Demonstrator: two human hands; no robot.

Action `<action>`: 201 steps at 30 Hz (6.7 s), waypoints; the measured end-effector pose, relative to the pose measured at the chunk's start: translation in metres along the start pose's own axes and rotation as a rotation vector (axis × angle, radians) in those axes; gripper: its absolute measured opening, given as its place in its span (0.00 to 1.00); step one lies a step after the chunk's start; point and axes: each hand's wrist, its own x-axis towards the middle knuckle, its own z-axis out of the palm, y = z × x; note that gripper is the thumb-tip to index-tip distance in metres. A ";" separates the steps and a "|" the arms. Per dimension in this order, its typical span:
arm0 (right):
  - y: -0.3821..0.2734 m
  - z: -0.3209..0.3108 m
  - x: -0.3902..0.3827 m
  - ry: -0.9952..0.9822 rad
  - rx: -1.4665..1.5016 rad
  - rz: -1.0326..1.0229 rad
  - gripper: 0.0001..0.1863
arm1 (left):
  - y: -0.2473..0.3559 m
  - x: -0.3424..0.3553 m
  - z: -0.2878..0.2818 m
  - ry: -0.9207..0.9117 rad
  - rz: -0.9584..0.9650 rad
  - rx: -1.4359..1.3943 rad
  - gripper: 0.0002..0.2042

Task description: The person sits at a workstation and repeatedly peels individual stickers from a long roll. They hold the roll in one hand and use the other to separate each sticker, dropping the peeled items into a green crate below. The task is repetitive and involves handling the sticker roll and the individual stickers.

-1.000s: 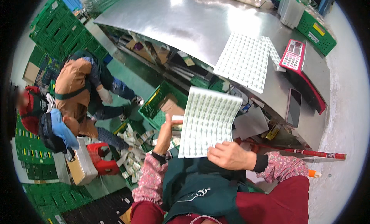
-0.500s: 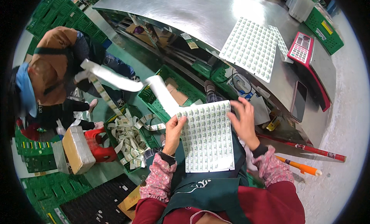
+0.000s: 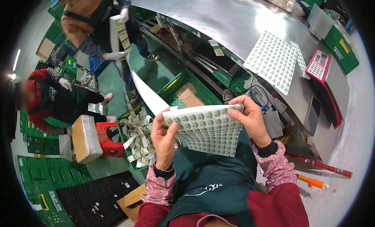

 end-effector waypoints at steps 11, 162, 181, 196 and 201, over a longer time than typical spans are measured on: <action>-0.020 0.042 0.007 -0.081 0.068 0.035 0.08 | 0.038 -0.014 -0.033 0.037 0.248 0.342 0.18; -0.026 0.053 -0.004 -0.700 -0.877 -0.359 0.09 | 0.030 -0.043 -0.026 -0.216 0.362 0.667 0.13; -0.029 0.056 -0.002 -0.715 -0.918 -0.241 0.12 | 0.016 -0.043 -0.015 -0.092 0.158 0.564 0.06; -0.027 0.020 0.010 -0.664 -0.614 0.017 0.11 | 0.015 -0.037 -0.024 -0.044 0.169 0.519 0.05; -0.026 0.018 0.010 -0.663 -0.623 0.149 0.11 | 0.012 -0.034 -0.027 -0.039 0.164 0.495 0.05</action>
